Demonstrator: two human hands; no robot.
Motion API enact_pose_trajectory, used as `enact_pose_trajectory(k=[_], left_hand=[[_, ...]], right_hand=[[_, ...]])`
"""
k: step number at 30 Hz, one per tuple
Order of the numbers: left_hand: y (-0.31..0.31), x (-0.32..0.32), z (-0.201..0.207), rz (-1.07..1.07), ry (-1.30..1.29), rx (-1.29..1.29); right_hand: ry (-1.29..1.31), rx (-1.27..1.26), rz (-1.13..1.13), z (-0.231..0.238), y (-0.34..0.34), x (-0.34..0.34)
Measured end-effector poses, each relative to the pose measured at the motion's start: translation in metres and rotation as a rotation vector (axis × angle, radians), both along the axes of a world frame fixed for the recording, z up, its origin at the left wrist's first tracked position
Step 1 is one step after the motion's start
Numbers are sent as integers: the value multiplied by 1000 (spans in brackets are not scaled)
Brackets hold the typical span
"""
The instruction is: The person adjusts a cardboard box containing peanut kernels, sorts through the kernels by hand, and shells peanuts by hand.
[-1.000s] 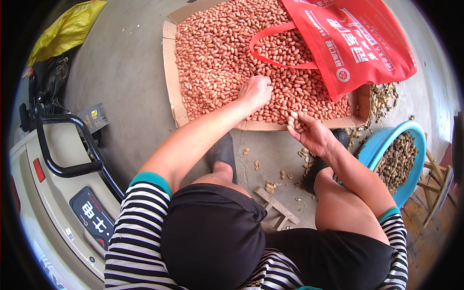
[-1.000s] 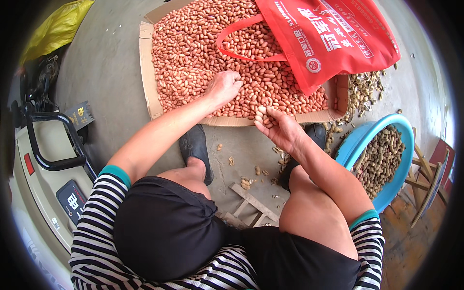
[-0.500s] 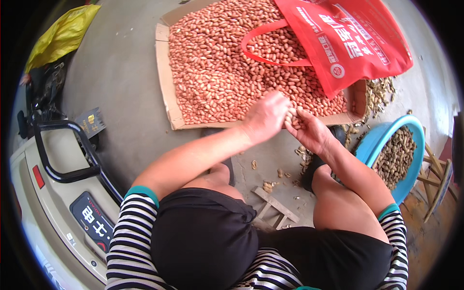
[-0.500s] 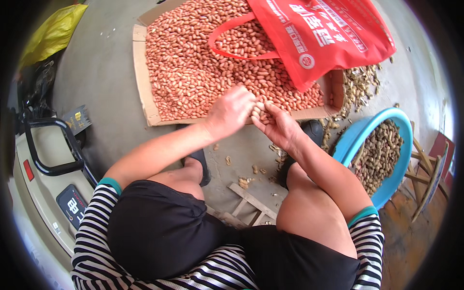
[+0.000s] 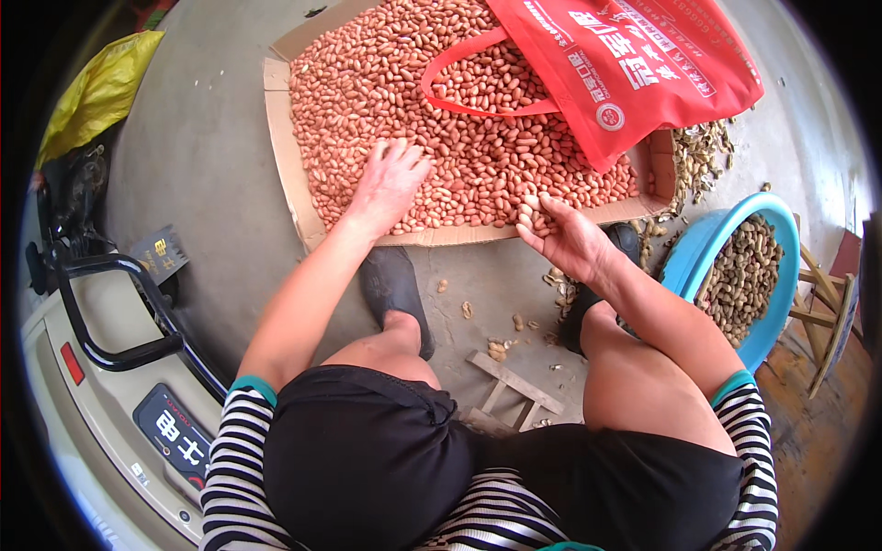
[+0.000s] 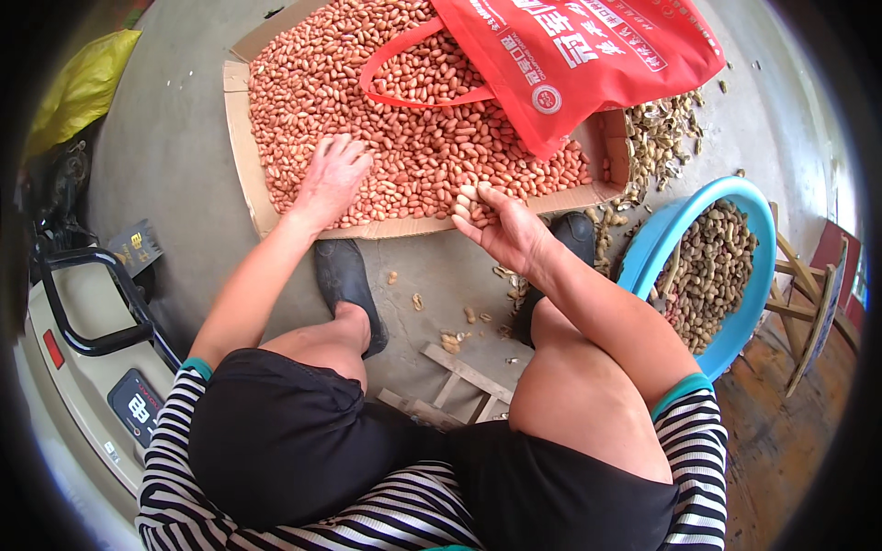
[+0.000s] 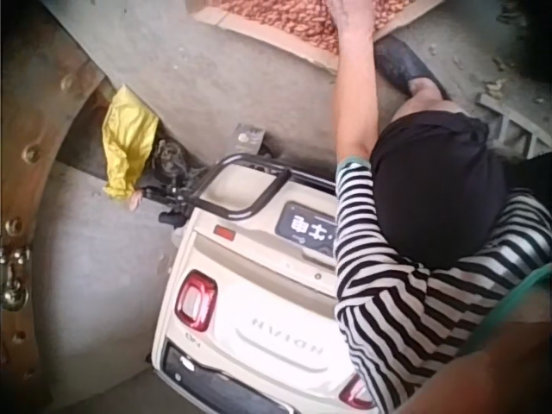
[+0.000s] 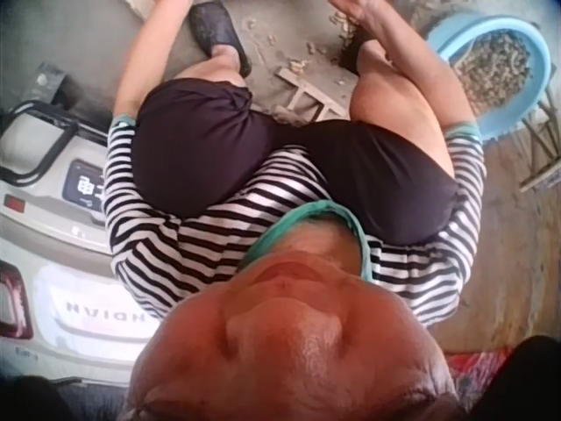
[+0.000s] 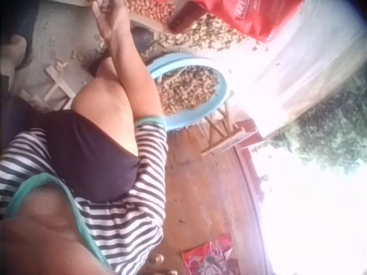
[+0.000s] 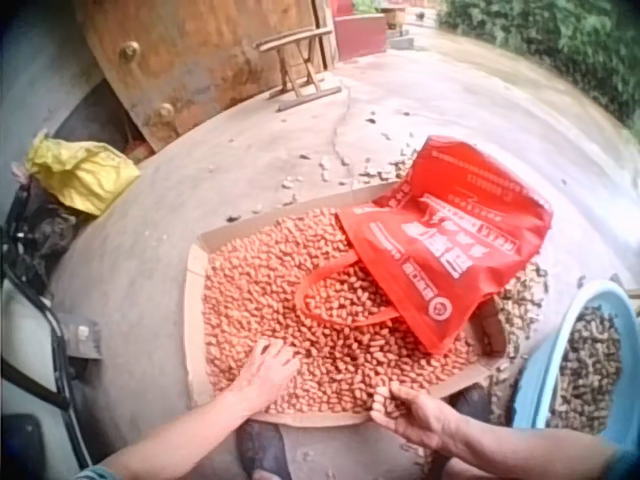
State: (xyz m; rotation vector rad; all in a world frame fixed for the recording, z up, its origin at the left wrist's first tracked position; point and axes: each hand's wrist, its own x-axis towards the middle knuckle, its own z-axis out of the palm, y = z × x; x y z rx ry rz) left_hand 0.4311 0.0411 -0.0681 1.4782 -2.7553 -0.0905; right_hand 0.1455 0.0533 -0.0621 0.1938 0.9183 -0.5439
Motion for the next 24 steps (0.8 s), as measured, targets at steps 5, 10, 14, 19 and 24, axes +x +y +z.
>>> enact_pose_trajectory(k=[5,10,14,19,24], left_hand=[[4,37,12,227,8,-82],[3,37,14,485,187,-262],[5,21,-3,392,399,17],[6,-4,-17,335,361,114],[5,-8,-25,301,242,82]], right_hand=[[-17,-28,10,0,1,0],[16,-16,22,1,0,0],[7,-24,46,1,0,1],[7,-28,63,0,0,0],[7,-37,83,-1,1,3]])
